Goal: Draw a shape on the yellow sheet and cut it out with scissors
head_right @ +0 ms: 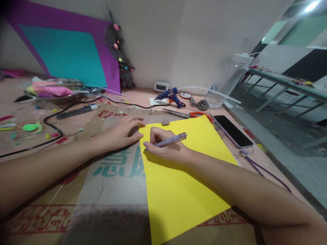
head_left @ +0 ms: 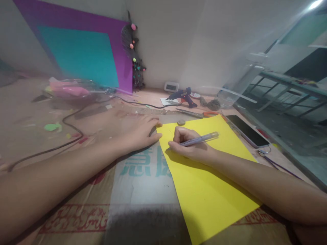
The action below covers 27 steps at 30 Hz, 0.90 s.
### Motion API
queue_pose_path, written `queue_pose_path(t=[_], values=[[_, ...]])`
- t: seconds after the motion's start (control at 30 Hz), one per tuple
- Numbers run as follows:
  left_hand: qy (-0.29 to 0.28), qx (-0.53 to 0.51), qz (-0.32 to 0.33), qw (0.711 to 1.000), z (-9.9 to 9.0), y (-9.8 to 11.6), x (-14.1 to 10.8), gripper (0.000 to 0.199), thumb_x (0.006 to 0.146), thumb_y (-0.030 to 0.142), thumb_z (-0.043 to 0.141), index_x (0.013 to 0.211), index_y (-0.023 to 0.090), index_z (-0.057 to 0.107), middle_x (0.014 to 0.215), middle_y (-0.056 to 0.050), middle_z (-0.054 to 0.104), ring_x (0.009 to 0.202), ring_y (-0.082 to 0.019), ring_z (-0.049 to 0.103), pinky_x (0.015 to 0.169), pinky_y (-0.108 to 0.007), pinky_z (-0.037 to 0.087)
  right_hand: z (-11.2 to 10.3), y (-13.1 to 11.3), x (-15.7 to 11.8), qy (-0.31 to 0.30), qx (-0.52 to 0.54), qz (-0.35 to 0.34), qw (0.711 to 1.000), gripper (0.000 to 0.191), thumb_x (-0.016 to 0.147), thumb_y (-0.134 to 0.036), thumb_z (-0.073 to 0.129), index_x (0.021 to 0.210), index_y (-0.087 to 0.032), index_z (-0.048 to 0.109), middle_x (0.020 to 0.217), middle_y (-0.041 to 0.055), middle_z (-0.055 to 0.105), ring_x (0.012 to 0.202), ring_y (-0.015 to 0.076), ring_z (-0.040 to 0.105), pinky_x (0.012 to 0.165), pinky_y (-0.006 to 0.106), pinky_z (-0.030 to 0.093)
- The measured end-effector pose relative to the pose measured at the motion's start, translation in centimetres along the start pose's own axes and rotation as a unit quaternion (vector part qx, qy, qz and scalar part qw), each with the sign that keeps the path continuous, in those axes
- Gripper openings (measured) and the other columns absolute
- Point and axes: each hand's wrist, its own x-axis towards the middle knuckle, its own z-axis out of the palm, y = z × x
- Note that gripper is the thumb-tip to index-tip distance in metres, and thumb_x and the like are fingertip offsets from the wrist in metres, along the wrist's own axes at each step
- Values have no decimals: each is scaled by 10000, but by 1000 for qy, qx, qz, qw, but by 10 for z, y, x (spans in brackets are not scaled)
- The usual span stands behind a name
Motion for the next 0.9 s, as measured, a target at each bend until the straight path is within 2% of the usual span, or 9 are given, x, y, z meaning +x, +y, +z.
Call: queue_pose_path(t=[0.1, 0.27, 0.47, 0.6, 0.67, 0.77, 0.83, 0.9], values=[[-1, 1, -1, 1000, 0, 0, 0, 404, 907, 444, 536, 1195, 173, 615, 1393, -145, 550, 1345, -298, 459, 1153, -488, 347, -1, 5, 1, 14, 12, 0, 1000, 309, 807, -287, 642, 657, -229, 379, 575, -69, 420, 492, 81, 367, 468, 242, 276], [-10, 5, -5, 1000, -1, 1, 1, 411, 905, 428, 538, 1200, 153, 614, 1402, -157, 541, 1356, -304, 449, 1160, -487, 336, -1, 8, 0, -11, 3, 1, 1000, 302, 810, -247, 631, 651, -229, 375, 560, -77, 406, 479, 76, 346, 449, 237, 261], [-4, 0, -1, 1000, -2, 2, 0, 393, 900, 418, 538, 1189, 163, 617, 1395, -153, 548, 1348, -303, 457, 1149, -490, 351, 0, -1, 0, -32, -14, -12, 999, 328, 795, -294, 672, 633, -221, 397, 559, -74, 425, 485, 71, 352, 458, 236, 258], [-2, 0, 2, 1000, -1, 1, 0, 410, 900, 421, 544, 1193, 144, 622, 1389, -165, 553, 1336, -315, 464, 1139, -495, 358, 0, -7, 0, -48, 54, 12, 997, 354, 792, -377, 722, 678, -224, 424, 523, -79, 475, 445, 74, 386, 436, 230, 258], [4, -14, 1, 1000, 0, 0, 0, 410, 902, 409, 542, 1201, 138, 615, 1367, -162, 571, 1318, -309, 480, 1132, -487, 366, -5, -7, 1, -8, 100, 30, 994, 340, 830, -405, 696, 716, -227, 430, 519, -73, 526, 433, 82, 426, 443, 228, 296], [29, -55, -27, 998, -1, -1, 1, 368, 928, 348, 484, 1220, 151, 592, 1295, -129, 622, 1254, -270, 534, 1101, -456, 403, -16, -1, 6, 91, 129, 20, 987, 336, 872, -434, 666, 735, -223, 443, 536, -64, 571, 486, 92, 495, 517, 234, 375], [54, -70, -55, 995, -2, -1, 1, 337, 934, 293, 445, 1197, 150, 599, 1243, -116, 646, 1210, -252, 560, 1079, -435, 421, -24, 4, 11, 133, 143, 12, 981, 342, 879, -460, 661, 742, -221, 457, 535, -62, 573, 512, 97, 510, 537, 235, 376], [76, -63, -69, 993, -3, -1, 1, 305, 911, 252, 452, 1139, 148, 624, 1192, -110, 660, 1171, -250, 575, 1051, -428, 433, -31, 7, 15, 145, 153, 16, 977, 336, 879, -482, 658, 765, -224, 475, 534, -62, 571, 498, 96, 486, 510, 233, 333]])
